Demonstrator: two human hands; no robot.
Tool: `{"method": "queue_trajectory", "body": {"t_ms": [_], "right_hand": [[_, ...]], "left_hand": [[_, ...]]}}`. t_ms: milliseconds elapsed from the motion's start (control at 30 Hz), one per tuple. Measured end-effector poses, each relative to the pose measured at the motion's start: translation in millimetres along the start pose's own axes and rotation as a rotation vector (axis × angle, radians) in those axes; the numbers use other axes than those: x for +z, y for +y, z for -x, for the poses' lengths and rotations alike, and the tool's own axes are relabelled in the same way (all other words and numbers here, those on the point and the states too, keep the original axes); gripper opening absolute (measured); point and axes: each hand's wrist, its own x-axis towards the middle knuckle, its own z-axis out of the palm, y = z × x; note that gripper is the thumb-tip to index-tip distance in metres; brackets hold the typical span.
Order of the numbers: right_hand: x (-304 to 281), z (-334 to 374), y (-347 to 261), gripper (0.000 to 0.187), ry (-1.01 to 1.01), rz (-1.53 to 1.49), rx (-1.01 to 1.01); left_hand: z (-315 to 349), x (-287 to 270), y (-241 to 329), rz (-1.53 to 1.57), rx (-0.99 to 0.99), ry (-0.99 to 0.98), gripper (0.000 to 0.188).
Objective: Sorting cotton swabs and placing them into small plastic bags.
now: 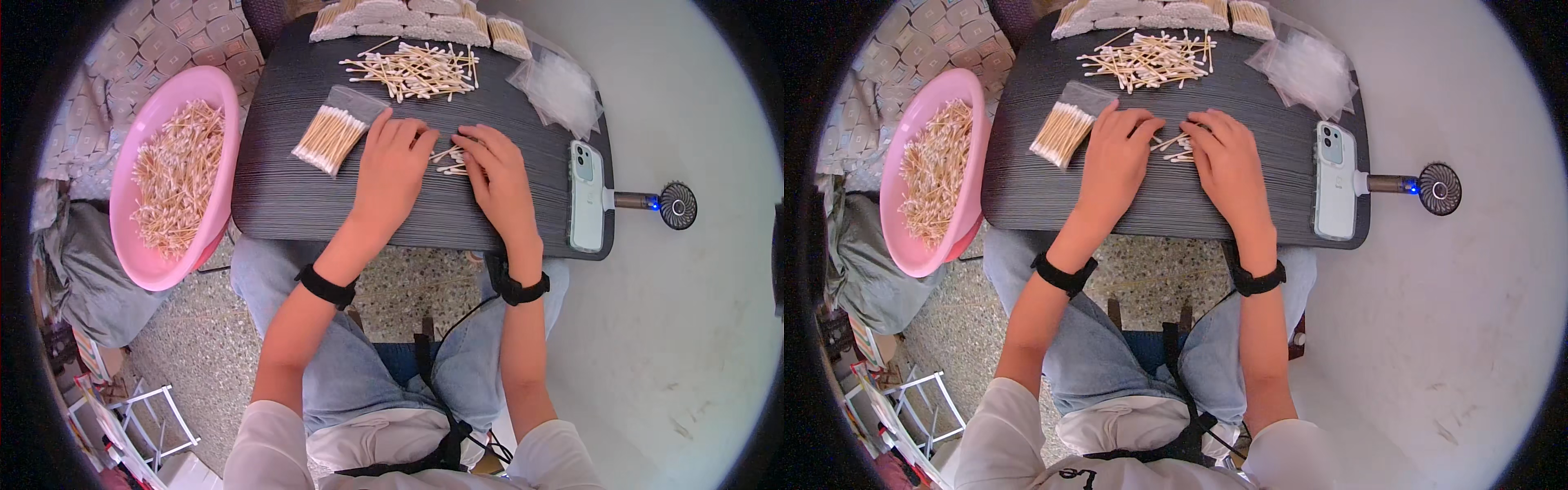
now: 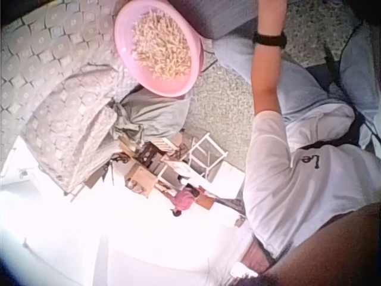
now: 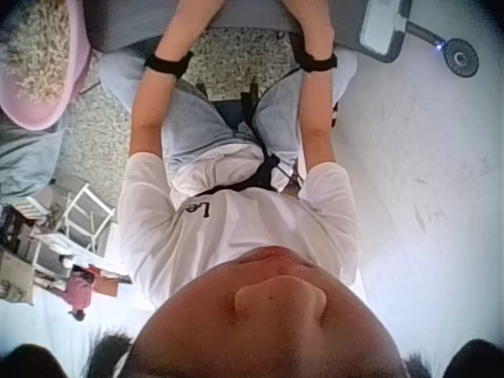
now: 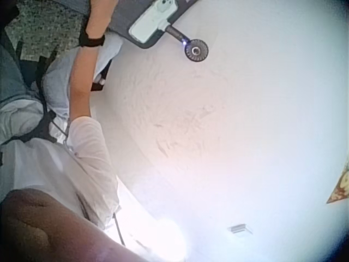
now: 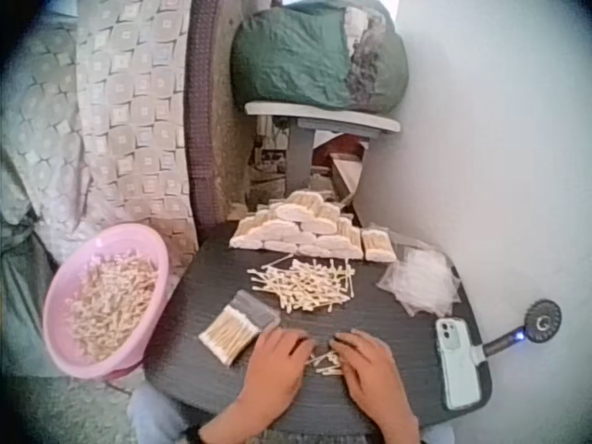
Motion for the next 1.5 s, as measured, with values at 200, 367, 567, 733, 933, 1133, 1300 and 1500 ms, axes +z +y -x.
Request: {"method": "queue_trajectory", "body": {"t_ms": [200,367,567,733,933,1133,1300,1500], "right_hand": [[-6,0,-4,0.018,0.012,-0.114,0.1],[-9,5,1,0.016,0.164,-0.101,0.288],[-8,9,0,0.015,0.217,-0.031,0.369],[-12,11,-1,0.016,0.183,0.065,0.306],[-26,12,-1,0.014,0.097,-0.028,0.369],[-28,15,3,0.014,0.06,-0.068,0.349],[-25,14,1,0.014,0.013,-0.091,0.276],[-24,6,-11,0.024,0.081,-0.109,0.205]], "left_hand": [[1,-4,1,0.18,-0.127,-0.069,0.027],[0,-3,6,0.428,-0.184,-0.063,0.022],[3,4,13,0.259,-0.054,-0.062,0.025],[4,3,9,0.243,-0.044,-0.073,0.027],[2,0,9,0.204,-0.071,-0.029,0.025],[2,3,4,0.154,-0.078,0.022,0.022],[-1,3,3,0.166,-0.083,0.011,0.023],[-1,3,1,0.219,-0.074,-0.006,0.025]]}}
